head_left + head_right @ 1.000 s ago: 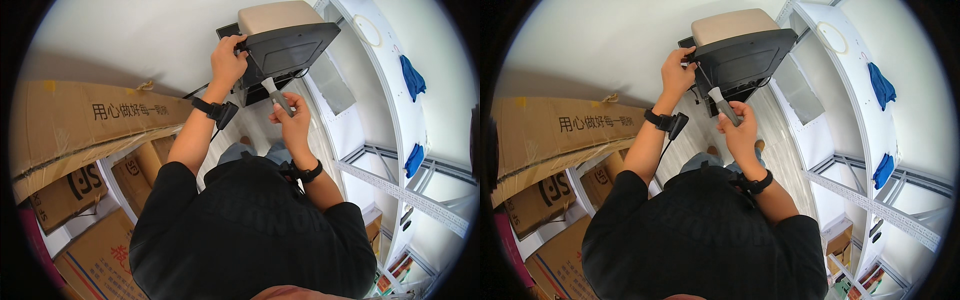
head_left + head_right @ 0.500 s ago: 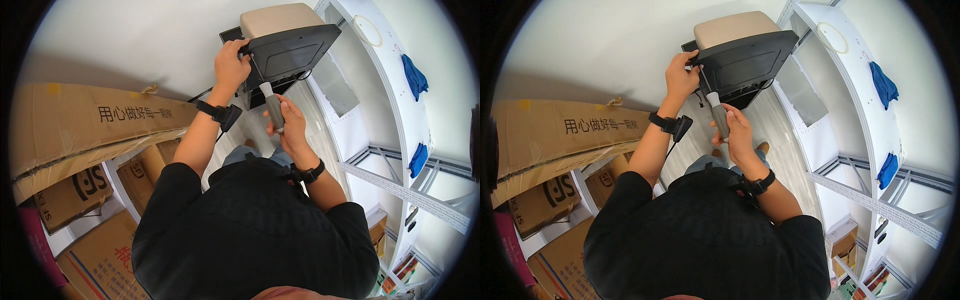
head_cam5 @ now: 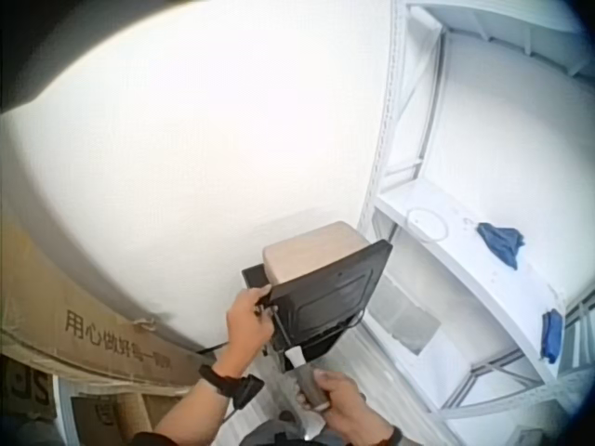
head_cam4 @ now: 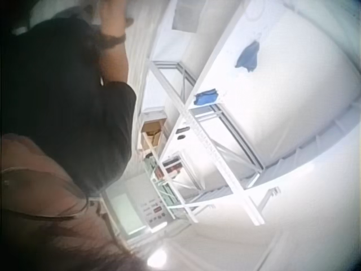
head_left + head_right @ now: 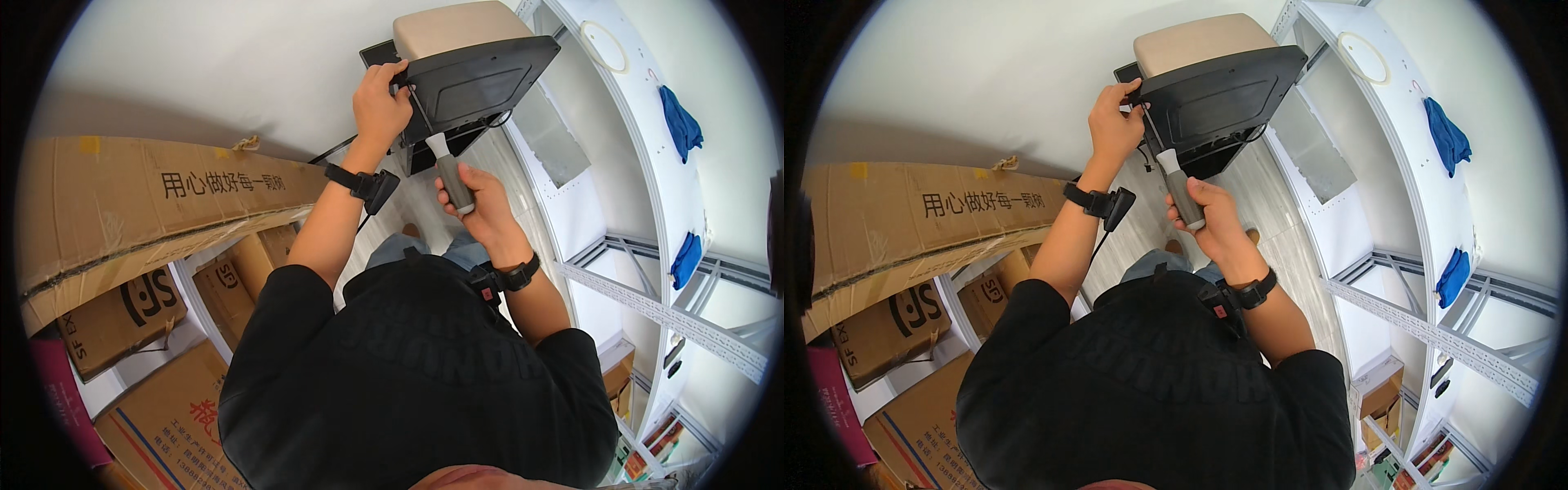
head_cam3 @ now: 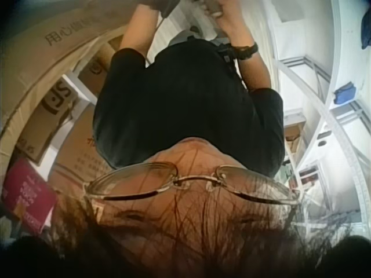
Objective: The person uses a screwdriver to remove screws from the back panel of a beige and black electronic device, then detaches the panel to expose the internal components. The person continues to remove additional screws from the device's chassis.
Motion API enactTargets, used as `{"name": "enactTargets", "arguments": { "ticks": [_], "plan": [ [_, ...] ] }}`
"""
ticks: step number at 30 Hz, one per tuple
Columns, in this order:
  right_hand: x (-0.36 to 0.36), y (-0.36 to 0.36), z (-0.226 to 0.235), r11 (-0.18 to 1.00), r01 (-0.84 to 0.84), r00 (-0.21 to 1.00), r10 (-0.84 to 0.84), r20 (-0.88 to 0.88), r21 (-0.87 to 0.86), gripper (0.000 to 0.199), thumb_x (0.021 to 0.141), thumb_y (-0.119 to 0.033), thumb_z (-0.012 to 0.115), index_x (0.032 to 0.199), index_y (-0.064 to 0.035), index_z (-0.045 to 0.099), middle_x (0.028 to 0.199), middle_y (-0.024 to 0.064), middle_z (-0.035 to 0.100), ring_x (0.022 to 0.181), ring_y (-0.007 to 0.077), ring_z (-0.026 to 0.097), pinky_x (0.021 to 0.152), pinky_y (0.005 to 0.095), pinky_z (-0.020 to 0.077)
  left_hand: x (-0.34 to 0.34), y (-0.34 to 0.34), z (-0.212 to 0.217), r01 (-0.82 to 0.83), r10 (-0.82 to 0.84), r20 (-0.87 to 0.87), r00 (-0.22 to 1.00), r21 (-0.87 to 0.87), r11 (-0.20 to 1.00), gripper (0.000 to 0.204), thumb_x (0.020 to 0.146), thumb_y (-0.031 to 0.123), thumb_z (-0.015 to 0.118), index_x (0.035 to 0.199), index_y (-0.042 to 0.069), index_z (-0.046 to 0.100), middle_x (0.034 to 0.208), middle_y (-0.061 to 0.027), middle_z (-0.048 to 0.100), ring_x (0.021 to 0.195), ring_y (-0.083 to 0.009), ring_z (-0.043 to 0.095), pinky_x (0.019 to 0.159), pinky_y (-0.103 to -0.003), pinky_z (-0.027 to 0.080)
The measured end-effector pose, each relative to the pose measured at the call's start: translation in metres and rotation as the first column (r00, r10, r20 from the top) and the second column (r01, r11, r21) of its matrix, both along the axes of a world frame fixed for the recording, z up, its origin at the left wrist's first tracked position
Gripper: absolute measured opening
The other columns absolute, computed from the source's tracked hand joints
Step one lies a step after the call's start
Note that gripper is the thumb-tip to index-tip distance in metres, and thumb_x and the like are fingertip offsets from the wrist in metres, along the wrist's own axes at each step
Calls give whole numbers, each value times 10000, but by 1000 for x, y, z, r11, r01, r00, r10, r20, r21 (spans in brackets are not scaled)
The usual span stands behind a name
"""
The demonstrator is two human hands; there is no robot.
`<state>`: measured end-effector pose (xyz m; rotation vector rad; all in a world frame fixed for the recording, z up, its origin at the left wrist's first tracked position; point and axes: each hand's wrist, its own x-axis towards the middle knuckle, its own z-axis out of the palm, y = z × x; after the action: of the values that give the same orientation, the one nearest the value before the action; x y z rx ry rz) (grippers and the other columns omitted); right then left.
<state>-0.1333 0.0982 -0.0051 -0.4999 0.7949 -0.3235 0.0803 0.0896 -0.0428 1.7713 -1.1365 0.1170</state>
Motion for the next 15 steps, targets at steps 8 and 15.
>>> {"name": "enactTargets", "arguments": {
  "ticks": [8, 15],
  "plan": [
    [1, -6, -5, 941, -46, 991, 0, -136, -335, 259, 939, -221, 538, 1081, -5, 525, 823, 88, 612, 681, 144, 604, 499, 228, 452, 0, 1, 2, 26, -26, -39, 999, 14, 1000, 401, 681, -92, 682, 1047, 70, 658, 924, -82, 626, 810, -198, 661, 586, -269, 557],
    [0, -13, -3, 986, -34, 999, 38, 20, -161, 239, 928, -207, 563, 1065, -15, 524, 845, 120, 638, 642, 158, 609, 491, 257, 469, 1, 4, 5, 78, -77, -81, 994, 15, 997, 416, 701, -84, 671, 1086, 73, 648, 974, -85, 626, 842, -191, 650, 612, -266, 554]
  ]
}}
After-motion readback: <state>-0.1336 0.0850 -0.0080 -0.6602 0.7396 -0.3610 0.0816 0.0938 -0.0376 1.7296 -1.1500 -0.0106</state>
